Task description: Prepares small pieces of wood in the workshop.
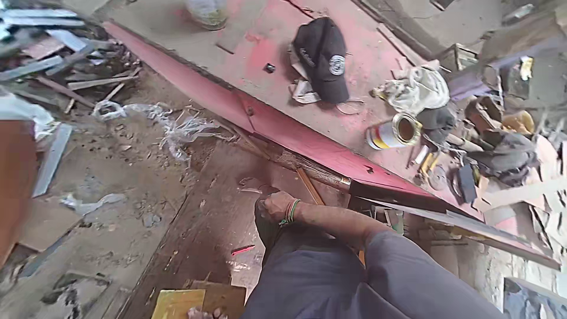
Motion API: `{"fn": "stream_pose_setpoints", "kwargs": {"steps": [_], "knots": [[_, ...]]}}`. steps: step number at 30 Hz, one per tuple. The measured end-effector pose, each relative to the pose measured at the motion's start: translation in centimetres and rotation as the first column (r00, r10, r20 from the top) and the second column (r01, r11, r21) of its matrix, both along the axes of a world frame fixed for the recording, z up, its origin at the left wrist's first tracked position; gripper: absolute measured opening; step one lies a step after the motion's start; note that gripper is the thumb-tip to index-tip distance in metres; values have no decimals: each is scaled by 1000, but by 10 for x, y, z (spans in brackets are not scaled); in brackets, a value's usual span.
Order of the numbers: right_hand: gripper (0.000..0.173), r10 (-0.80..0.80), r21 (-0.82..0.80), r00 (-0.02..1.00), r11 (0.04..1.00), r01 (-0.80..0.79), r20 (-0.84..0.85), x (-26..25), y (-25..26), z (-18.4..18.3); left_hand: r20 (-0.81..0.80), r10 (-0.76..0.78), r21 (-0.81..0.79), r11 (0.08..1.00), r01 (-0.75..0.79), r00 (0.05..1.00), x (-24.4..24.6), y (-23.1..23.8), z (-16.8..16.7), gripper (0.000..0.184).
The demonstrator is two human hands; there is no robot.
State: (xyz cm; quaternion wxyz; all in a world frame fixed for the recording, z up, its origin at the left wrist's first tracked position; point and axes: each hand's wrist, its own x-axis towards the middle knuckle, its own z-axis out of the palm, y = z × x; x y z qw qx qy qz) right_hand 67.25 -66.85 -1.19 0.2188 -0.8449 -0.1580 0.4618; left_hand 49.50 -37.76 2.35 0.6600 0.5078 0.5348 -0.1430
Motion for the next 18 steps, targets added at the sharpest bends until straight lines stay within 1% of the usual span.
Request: {"fn": "stream_pose_setpoints", "kwargs": {"steps": [1, 2, 4, 5, 6, 7, 8, 9, 10, 12, 15, 18], "knots": [[33, 37, 3, 999, 999, -37, 16, 24, 14, -4, -27, 13, 23, 1000, -13, 1000, 18, 7, 2, 39], [34, 48, 2, 999, 999, -48, -14, 42, 28, 1, -62, 21, 44, 999, -18, 998, 30, 16, 8, 37], [37, 29, -22, 997, 999, -30, -68, 82, 51, 13, -95, 56, 63, 997, -50, 994, 47, 25, 13, 29], [40, 8, -9, 999, 1000, -8, -31, 101, 62, 12, -112, 79, 98, 993, -68, 991, 55, 28, 11, 24], [44, 6, 28, 998, 1000, -8, 57, 117, 77, 6, -131, 102, 143, 986, -83, 986, 59, 34, 8, 22], [45, 20, 89, 988, 995, -35, 155, 130, 94, -2, -174, 97, 196, 979, -63, 980, 60, 46, 10, 25], [41, 50, 135, 979, 988, -78, 199, 140, 107, -11, -266, 56, 234, 972, 8, 962, 55, 56, 12, 32], [36, 85, 129, 980, 986, -109, 182, 156, 114, -18, -369, -4, 244, 964, 101, 929, 55, 62, 7, 37], [34, 103, 104, 986, 988, -117, 131, 174, 120, -21, -436, -56, 216, 962, 165, 898, 57, 67, 0, 41], [34, 114, 43, 993, 992, -116, 39, 189, 121, -29, -528, -112, 127, 970, 209, 842, 45, 62, -8, 42], [33, 164, -47, 986, 985, -165, -33, 203, 133, -51, -586, -112, 41, 985, 168, 802, 28, 51, -27, 44], [30, 229, -57, 970, 971, -234, -78, 206, 142, -67, -628, -134, -51, 990, 132, 767, 11, 27, -33, 47]]}}
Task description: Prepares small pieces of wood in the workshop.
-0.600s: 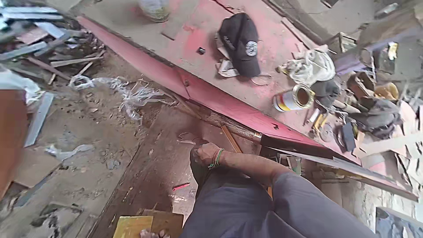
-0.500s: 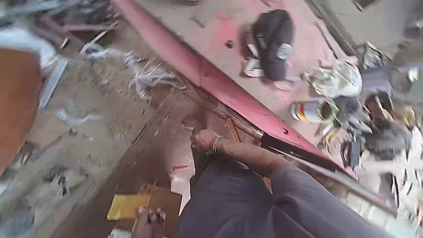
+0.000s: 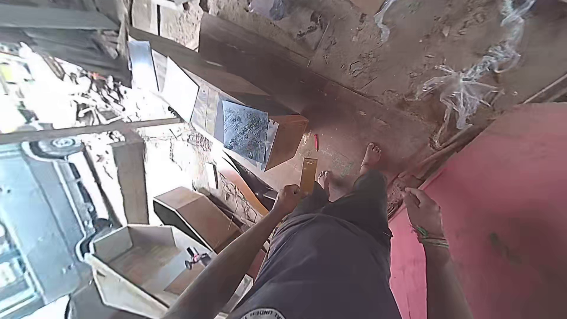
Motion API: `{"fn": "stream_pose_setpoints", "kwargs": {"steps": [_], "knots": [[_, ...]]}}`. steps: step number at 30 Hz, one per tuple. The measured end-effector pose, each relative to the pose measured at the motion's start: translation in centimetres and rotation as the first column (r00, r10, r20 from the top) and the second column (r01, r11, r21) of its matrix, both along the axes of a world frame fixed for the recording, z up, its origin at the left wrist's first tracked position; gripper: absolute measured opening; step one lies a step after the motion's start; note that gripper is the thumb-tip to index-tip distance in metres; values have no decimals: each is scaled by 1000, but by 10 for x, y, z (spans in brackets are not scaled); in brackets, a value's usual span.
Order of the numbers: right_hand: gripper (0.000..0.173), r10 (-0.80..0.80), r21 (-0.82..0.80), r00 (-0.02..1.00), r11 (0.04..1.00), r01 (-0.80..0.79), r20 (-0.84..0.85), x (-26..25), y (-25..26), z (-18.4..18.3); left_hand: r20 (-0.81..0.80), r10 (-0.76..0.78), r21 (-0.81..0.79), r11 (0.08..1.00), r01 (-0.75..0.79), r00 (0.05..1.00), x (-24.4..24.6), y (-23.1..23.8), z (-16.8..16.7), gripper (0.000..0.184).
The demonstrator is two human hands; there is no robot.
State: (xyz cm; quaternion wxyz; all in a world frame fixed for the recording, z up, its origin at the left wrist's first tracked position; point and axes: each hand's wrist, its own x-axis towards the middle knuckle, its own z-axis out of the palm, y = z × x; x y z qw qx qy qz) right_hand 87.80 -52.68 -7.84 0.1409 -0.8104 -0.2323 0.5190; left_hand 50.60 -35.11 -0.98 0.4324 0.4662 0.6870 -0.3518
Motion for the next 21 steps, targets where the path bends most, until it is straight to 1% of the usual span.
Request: {"fn": "stream_pose_setpoints", "kwargs": {"steps": [4, 6, 10, 13, 16, 19, 21], "knots": [[29, 59, 16, 998, 998, -59, -21, 0, 19, -13, 0, 39, -75, 996, -39, 999, -5, -17, 0, 43], [29, 98, 40, 995, 994, -97, -28, -3, 31, -15, 28, 93, -67, 994, -91, 995, -8, -20, 0, 43], [31, 223, 138, 975, 966, -218, -21, -4, 55, -9, 95, 203, -15, 979, -203, 975, -15, -21, 7, 43], [34, 315, 134, 949, 941, -312, -4, -4, 79, 7, 172, 230, -10, 973, -232, 958, -33, -35, 6, 41], [31, 340, 176, 937, 921, -349, 80, -16, 98, 26, 240, 261, -17, 964, -265, 935, -60, -56, 4, 43], [28, 378, 181, 908, 895, -409, 183, -37, 106, 47, 256, 308, -12, 949, -316, 916, -93, -90, -3, 43], [29, 425, 170, 882, 872, -460, 203, -64, 116, 59, 257, 359, 35, 924, -380, 897, -127, -106, -13, 47]]}}
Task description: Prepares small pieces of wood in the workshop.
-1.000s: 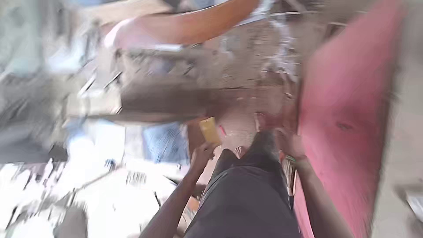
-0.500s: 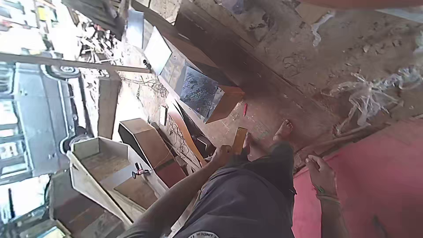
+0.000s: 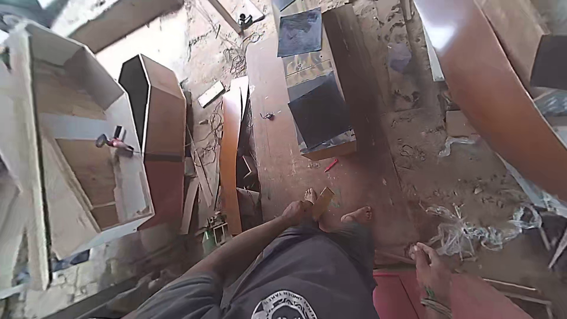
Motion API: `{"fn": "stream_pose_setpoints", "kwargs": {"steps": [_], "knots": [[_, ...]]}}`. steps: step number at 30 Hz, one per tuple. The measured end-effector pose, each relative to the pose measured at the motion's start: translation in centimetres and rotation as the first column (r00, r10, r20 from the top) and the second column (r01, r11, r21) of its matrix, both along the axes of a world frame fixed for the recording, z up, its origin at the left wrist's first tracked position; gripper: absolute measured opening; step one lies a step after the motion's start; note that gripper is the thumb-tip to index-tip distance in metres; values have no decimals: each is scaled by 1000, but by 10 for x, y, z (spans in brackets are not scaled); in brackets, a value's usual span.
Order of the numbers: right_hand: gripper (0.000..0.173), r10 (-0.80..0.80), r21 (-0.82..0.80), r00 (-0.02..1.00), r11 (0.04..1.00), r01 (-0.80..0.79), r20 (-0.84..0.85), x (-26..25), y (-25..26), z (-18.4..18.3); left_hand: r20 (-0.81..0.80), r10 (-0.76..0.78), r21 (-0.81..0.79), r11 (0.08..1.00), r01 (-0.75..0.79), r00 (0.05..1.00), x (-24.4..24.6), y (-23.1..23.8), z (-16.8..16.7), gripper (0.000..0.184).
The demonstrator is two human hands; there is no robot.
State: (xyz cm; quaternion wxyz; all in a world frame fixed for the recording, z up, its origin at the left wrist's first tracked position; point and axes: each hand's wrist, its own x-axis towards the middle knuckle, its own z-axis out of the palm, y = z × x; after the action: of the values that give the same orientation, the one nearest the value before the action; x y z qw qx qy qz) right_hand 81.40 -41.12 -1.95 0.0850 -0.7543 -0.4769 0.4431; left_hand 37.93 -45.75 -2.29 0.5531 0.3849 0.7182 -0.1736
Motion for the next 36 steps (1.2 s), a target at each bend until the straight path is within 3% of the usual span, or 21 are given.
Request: {"fn": "stream_pose_setpoints", "kwargs": {"steps": [3, 6, 9, 13, 16, 20, 27, 32, 36], "knots": [[30, 91, -24, 996, 996, -91, 8, -51, 0, 11, 20, 170, 87, 981, -171, 985, -55, -42, -11, 51], [28, 269, -71, 961, 962, -264, 65, -115, 0, 26, 84, 456, 192, 865, -464, 886, -112, -91, -25, 48], [27, 556, -77, 827, 831, -551, 82, -198, 11, 38, 89, 739, 263, 629, -732, 667, -174, -155, -32, 47], [28, 845, -28, 528, 532, -847, 85, -275, 24, 59, -2, 959, 239, 277, -931, 284, -201, -266, -44, 50], [32, 949, 11, 299, 300, -954, 101, -315, 45, 75, -137, 989, 199, 81, -977, 54, -168, -352, -61, 53], [32, 987, 23, 68, 65, -998, 147, -348, 67, 90, -229, 958, 91, -153, -984, -170, -58, -418, -78, 54], [32, 967, 44, -165, -176, -983, 197, -355, 75, 97, -214, 919, -56, -349, -936, -330, 127, -372, -99, 51], [33, 903, -101, -384, -371, -923, 192, -348, 79, 90, -201, 953, -145, -257, -956, -226, 173, -328, -87, 51], [32, 846, -118, -504, -490, -864, 174, -352, 76, 86, -182, 899, -163, -428, -889, -399, 210, -324, -94, 53]]}}
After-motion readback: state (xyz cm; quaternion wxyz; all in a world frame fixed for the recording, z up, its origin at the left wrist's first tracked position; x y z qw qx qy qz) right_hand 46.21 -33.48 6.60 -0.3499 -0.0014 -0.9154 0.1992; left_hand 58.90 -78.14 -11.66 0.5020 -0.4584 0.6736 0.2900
